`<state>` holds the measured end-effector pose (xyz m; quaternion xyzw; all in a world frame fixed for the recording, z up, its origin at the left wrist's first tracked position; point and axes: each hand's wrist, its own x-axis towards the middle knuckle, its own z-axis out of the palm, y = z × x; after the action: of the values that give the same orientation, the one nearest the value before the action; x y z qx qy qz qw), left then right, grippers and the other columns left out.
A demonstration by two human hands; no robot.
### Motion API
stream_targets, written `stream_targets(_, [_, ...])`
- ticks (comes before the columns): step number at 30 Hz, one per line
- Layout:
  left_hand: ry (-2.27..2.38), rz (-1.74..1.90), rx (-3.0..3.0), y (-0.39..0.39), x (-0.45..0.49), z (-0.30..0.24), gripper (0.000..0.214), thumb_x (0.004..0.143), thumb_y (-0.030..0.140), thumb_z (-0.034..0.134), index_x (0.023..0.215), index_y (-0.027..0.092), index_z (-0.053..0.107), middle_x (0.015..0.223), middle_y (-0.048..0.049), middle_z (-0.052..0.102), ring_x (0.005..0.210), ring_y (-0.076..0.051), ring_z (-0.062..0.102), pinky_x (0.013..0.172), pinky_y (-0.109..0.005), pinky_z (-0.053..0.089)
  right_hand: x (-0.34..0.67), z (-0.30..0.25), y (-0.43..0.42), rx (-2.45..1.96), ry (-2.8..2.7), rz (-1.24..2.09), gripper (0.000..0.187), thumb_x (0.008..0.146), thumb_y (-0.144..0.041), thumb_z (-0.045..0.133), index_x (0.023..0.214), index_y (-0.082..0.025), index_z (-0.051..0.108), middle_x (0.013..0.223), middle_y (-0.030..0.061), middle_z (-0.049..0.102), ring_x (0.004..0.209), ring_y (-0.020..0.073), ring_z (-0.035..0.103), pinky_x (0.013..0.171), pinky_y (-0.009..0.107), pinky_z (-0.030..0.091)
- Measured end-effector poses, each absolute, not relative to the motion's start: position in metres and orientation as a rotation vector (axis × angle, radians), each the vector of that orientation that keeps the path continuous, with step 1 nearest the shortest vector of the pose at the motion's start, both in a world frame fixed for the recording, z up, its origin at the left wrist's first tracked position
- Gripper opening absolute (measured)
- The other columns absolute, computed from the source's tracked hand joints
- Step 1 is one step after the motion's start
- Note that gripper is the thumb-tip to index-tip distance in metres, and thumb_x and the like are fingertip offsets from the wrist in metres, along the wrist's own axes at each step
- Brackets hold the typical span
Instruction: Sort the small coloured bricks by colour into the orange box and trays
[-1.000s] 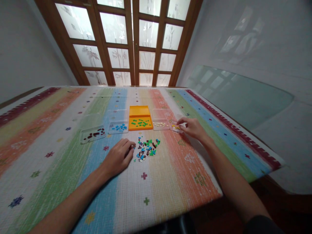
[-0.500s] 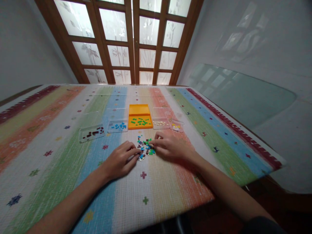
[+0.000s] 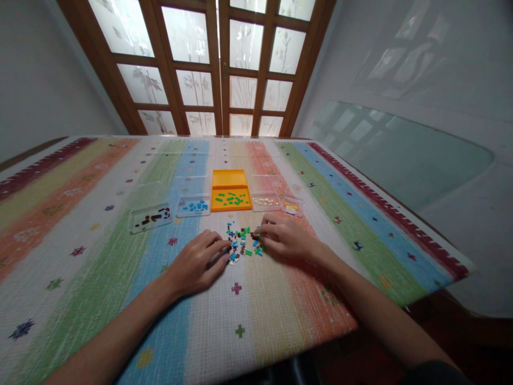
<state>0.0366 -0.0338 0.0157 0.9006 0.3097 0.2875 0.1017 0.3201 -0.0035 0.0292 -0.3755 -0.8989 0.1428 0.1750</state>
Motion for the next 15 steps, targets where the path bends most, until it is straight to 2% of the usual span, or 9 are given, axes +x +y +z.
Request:
stream_targets(6, [0.958, 0.848, 2.678, -0.0326, 0.0362, 0.0145, 0.022, 0.097, 0.025, 0.052, 0.113, 0.016, 0.065, 0.099, -0.0099, 0.065, 0.09, -0.022, 0.06, 0.081, -0.04, 0.053, 0.3257, 0.0312, 0.0012, -1.113, -2.601, 0.349, 0.022, 0.09, -0.016, 0.056, 0.099, -0.021, 0.075, 0.092, 0.0068, 0.063, 0.078, 0.0179, 0.054, 0.07, 0.031, 0.04])
stream_targets(10, [1.017, 0.865, 2.649, -0.0302, 0.0354, 0.0125, 0.023, 0.098, 0.025, 0.051, 0.113, 0.018, 0.066, 0.098, -0.0096, 0.066, 0.09, -0.022, 0.06, 0.082, -0.04, 0.053, 0.3295, 0.0366, 0.0026, -1.111, -2.543, 0.357, 0.024, 0.09, -0.015, 0.056, 0.102, -0.023, 0.075, 0.091, 0.007, 0.064, 0.082, 0.0196, 0.055, 0.074, 0.032, 0.042])
stream_targets(15, [1.035, 0.843, 2.669, -0.0287, 0.0345, 0.0106, 0.022, 0.098, 0.024, 0.049, 0.109, 0.018, 0.067, 0.096, -0.0093, 0.065, 0.089, -0.022, 0.06, 0.082, -0.038, 0.053, 0.3228, 0.0356, -0.0033, -1.042, -2.577, 0.455, 0.022, 0.093, -0.02, 0.056, 0.103, -0.024, 0.075, 0.092, 0.0061, 0.063, 0.078, 0.0176, 0.055, 0.072, 0.031, 0.042])
